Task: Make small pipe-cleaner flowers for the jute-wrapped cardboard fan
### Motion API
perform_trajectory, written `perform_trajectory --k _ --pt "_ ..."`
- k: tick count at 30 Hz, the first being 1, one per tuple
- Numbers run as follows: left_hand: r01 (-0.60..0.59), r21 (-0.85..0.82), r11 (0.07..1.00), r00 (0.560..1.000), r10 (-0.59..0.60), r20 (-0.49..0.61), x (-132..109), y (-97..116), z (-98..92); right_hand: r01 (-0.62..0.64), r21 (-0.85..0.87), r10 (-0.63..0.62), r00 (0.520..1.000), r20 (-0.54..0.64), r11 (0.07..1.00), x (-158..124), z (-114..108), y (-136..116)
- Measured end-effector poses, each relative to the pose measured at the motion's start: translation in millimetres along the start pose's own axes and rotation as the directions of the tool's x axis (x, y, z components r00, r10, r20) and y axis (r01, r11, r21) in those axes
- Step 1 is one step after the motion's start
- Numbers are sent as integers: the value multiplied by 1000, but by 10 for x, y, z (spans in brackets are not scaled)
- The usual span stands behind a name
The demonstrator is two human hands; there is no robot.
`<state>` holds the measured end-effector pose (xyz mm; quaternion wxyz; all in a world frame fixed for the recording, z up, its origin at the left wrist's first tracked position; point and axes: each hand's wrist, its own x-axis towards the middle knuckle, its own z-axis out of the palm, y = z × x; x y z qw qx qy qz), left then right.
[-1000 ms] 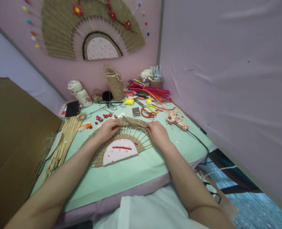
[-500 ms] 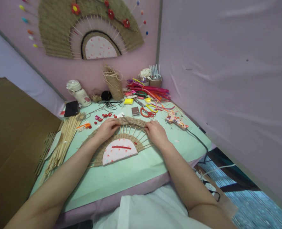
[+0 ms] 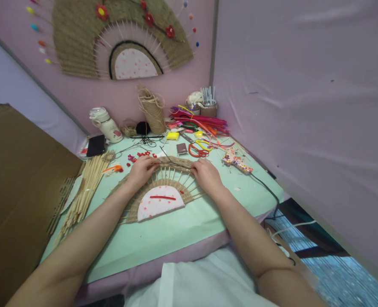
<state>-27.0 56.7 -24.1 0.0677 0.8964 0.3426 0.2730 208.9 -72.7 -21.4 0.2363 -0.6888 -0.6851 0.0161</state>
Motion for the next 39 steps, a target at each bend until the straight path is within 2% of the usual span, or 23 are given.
perform_trajectory --k 4,11,21,24,27,29,34,39 --pt "27 16 999 999 -28 26 3 -41 26 -15 -14 16 999 46 1000 81 43 -14" --pt "-43 10 999 998 42 48 -23 -102 109 1 -41 3 995 96 999 93 69 7" --pt "26 -19 999 999 -25 30 -14 -61 78 22 -92 -9 991 134 996 172 -13 -2" --pt "77 -46 996 997 -77 -10 -23 -49 64 21 -87 -10 992 128 996 187 15 1" --pt "163 -109 981 980 -174 -101 -33 -65 52 31 -79 -22 994 111 996 193 48 12" --pt "174 -136 975 972 -192 -134 -36 -75 40 31 -78 -23 994 103 996 194 62 18" --pt "52 -132 990 996 -61 -62 -25 -58 38 41 -75 -33 994 101 996 197 81 27" --pt "-62 -114 992 998 65 15 -10 -49 112 35 -77 -26 994 108 996 207 94 18"
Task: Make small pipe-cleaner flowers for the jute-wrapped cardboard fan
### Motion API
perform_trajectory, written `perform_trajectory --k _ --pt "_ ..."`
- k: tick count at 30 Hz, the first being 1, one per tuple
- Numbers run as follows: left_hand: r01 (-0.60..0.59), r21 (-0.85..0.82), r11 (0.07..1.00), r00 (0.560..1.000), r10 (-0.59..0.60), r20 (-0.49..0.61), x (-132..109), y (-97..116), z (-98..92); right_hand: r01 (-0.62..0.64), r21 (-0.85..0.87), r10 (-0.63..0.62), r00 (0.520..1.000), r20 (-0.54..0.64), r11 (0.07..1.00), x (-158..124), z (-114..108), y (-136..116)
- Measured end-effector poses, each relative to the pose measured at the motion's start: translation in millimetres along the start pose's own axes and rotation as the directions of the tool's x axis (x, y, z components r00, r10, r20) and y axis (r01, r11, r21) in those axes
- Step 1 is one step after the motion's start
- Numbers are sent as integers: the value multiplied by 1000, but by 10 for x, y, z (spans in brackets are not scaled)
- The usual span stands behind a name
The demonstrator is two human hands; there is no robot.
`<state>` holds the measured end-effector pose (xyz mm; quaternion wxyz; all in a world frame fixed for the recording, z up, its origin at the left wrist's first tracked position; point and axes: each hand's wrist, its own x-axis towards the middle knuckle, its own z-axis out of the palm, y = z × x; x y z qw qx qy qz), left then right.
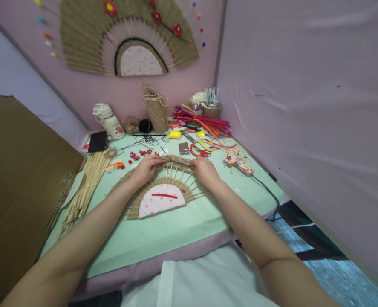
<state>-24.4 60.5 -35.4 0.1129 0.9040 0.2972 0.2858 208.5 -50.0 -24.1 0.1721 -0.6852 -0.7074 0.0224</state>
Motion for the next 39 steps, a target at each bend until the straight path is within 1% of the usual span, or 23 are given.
perform_trajectory --k 3,5,10,13,15,17,20,24,30,34,39 --pt "-29 8 1000 998 29 49 -3 -18 30 -10 11 10 1000 1 1000 -1 2 -15" --pt "-38 18 999 998 37 57 -7 -26 38 -11 32 11 1000 -10 999 -8 -11 -22" --pt "-49 13 999 998 48 34 -11 -17 42 29 102 -17 994 -112 994 -1 -156 -7" --pt "-55 13 998 998 55 11 -18 0 41 47 136 -25 987 -161 990 55 -271 23" --pt "-55 13 998 998 55 -9 -24 12 38 55 176 -23 984 -179 983 110 -302 51" --pt "-52 15 999 998 52 -36 -29 22 32 59 225 -15 982 -190 973 167 -278 82" --pt "-39 26 999 995 41 -87 -34 36 15 53 282 4 980 -197 958 230 -168 129" --pt "-7 29 1000 988 12 -155 -35 68 -17 58 317 7 980 -200 947 242 -39 165" --pt "54 50 997 956 -38 -292 -34 84 -60 93 331 -15 973 -229 939 214 20 158" --pt "73 67 995 954 -50 -296 -35 44 -60 116 348 -39 974 -222 930 218 69 141" --pt "33 70 997 960 -12 -278 -37 34 -39 139 352 -61 973 -223 926 208 100 95"
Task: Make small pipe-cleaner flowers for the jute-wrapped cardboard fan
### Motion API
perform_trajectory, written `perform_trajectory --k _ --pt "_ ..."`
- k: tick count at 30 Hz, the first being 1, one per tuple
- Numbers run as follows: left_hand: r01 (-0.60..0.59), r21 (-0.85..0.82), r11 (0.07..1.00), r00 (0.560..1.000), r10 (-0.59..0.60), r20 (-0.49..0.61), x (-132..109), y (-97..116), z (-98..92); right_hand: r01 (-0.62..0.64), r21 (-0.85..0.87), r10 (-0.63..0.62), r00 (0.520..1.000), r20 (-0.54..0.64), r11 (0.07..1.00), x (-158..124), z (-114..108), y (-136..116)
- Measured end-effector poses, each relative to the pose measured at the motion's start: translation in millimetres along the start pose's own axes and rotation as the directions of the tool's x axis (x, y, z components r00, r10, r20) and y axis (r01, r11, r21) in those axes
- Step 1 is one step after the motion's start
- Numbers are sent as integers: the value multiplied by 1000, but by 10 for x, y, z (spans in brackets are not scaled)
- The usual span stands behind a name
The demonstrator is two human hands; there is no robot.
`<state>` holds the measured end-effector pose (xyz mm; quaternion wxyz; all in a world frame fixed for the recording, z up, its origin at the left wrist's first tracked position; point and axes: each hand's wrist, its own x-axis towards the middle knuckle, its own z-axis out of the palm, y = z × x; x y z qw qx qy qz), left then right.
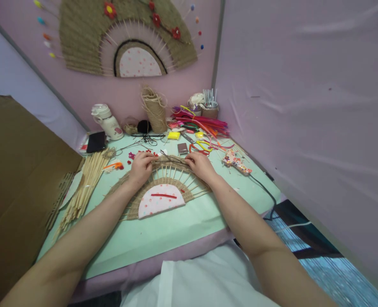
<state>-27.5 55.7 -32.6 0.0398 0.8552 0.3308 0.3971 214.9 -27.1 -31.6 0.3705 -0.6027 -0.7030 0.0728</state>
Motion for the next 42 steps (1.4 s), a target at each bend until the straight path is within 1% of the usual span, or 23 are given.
perform_trajectory --k 2,7,10,12,17,22,33,39,41,42 --pt "3 -1 1000 1000 -3 -13 0 13 -6 7 -7 -7 1000 -8 1000 -6 7 -24" --pt "81 3 997 991 -81 -105 5 41 -60 32 -44 -33 999 -14 999 -23 27 -64" --pt "104 6 995 988 -102 -119 7 36 -77 64 -63 -63 998 2 996 -33 43 -63" --pt "94 10 996 992 -93 -89 9 28 -72 78 -71 -77 997 15 994 -35 52 -54" --pt "-3 10 1000 999 3 42 3 22 -28 81 -85 -77 996 43 993 -35 68 -34" --pt "-20 26 999 990 16 137 -18 11 7 81 -99 -75 995 60 992 -35 78 -42" --pt "-24 23 999 982 19 189 -11 9 12 80 -129 -69 994 86 988 -39 86 -53" --pt "7 16 1000 988 -9 156 -17 18 6 81 -115 -71 993 89 990 -37 91 -51" --pt "38 4 999 996 -39 79 -11 31 -20 78 -112 -68 994 90 991 -37 93 -49" --pt "64 -9 998 998 -63 10 -6 38 -39 76 -111 -67 994 91 991 -37 94 -48"
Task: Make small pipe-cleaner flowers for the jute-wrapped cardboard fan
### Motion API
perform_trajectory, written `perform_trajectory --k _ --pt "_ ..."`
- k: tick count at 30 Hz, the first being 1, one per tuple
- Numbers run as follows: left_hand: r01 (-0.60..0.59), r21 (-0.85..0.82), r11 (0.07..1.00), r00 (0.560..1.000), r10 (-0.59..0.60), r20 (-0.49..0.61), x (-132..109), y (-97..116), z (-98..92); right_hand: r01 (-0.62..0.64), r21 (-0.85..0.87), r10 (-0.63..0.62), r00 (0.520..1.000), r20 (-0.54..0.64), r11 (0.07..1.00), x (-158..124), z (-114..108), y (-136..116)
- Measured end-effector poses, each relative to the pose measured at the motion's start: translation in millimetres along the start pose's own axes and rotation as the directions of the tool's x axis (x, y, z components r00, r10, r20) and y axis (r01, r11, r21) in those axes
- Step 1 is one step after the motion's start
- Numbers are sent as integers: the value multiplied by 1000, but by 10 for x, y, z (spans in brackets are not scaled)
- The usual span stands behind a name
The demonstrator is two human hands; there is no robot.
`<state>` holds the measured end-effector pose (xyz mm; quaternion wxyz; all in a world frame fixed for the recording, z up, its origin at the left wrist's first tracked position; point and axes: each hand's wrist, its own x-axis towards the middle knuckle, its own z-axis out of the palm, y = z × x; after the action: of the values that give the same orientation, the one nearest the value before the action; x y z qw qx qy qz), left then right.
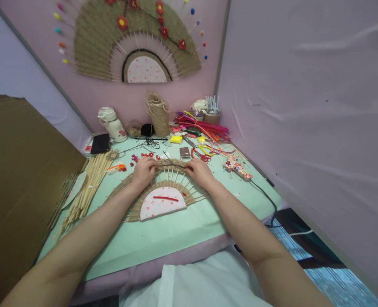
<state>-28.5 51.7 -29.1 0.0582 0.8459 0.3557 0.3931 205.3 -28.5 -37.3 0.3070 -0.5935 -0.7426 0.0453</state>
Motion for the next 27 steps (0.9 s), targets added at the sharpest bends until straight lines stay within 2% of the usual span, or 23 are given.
perform_trajectory --k 2,4,7,11,27 --pt "62 -38 997 982 -68 -174 15 11 -48 -1 0 1 1000 -1 1000 0 0 -1" --pt "111 -81 990 940 -131 -314 34 12 -99 1 1 -1 1000 -2 1000 0 -1 -3" --pt "125 -131 983 901 -168 -399 59 -2 -151 2 2 -2 1000 1 1000 1 -2 -3" --pt "124 -140 982 893 -172 -415 80 -14 -160 5 -9 -5 1000 4 1000 -1 4 7" --pt "138 -109 984 920 -168 -355 50 4 -128 6 14 -6 1000 -22 1000 0 19 18"
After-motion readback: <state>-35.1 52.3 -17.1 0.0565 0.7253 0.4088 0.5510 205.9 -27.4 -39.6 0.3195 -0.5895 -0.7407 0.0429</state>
